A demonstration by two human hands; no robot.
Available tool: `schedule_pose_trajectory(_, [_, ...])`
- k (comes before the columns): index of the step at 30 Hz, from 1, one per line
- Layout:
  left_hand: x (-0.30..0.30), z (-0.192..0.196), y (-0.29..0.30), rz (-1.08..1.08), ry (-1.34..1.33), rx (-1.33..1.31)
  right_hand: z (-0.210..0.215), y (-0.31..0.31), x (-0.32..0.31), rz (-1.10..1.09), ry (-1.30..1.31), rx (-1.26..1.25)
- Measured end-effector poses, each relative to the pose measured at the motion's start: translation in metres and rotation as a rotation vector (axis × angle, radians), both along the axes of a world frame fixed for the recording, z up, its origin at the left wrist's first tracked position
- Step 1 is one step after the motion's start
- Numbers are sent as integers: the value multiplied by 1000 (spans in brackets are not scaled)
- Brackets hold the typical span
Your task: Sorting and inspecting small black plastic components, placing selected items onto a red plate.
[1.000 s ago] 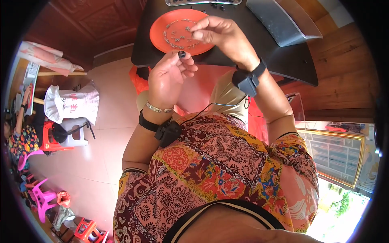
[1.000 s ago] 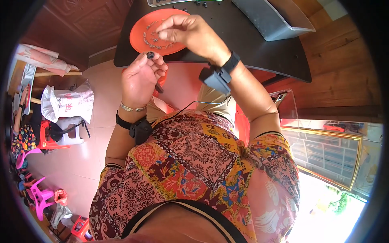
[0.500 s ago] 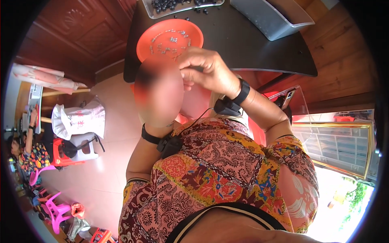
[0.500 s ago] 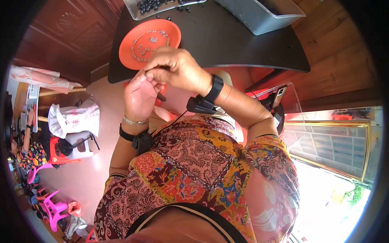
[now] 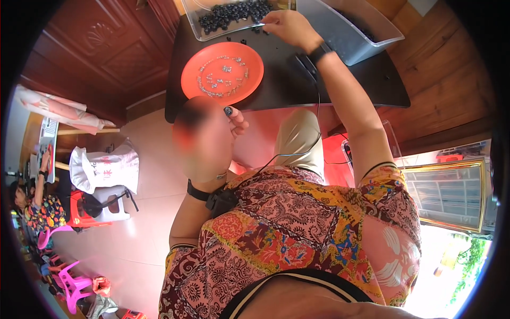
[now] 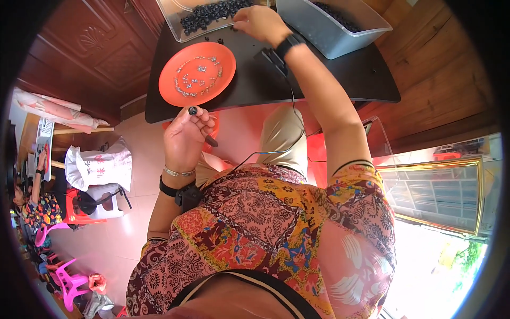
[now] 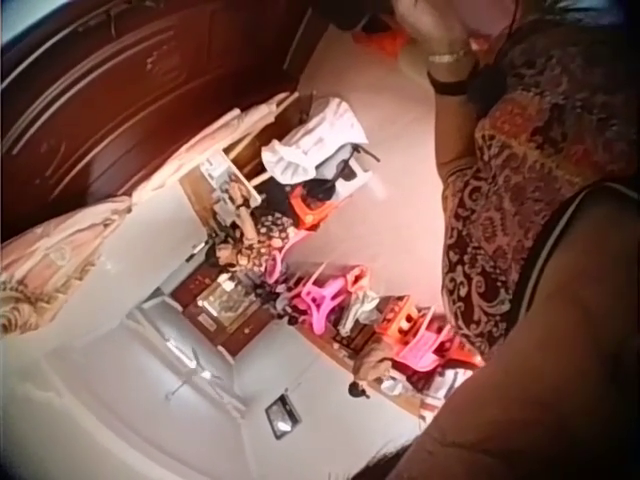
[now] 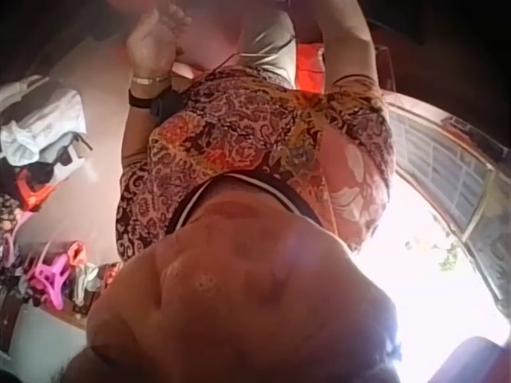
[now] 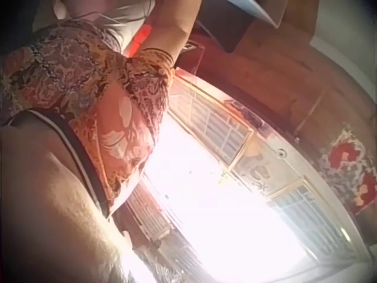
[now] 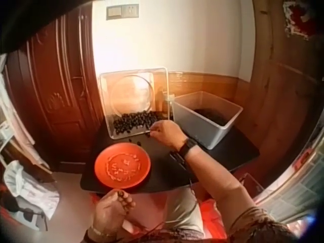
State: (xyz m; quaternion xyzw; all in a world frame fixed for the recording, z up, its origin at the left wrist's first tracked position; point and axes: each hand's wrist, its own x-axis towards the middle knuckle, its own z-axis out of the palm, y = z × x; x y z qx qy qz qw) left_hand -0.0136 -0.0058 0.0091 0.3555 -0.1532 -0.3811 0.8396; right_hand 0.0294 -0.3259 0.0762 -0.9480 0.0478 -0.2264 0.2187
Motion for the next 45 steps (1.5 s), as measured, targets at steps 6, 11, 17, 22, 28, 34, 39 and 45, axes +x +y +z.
schedule_pose_trajectory(6, [0,-1,11,16,26,13,-44,-47,61,-200,174,-203])
schedule_pose_trajectory(11, [1,-5,16,27,60,20,-70,-40,77,-363,225,-390])
schedule_pose_trajectory(17, [1,-5,14,25,72,-6,-70,-43,72,-248,222,-408])
schedule_pose_trajectory(22, [-1,-1,8,-6,24,8,-71,-68,60,-185,267,-377])
schedule_pose_trajectory(28, [-4,4,5,-19,3,14,-46,-43,15,12,182,279])
schedule_pose_trajectory(34, [-1,3,5,-40,-43,10,-7,62,-62,426,139,977])
schedule_pose_trajectory(39, [-1,9,-3,-95,-44,-35,-16,101,-91,556,111,1220])
schedule_pose_trajectory(45, [-2,3,-3,-124,-21,-54,-34,119,-94,573,61,1307])
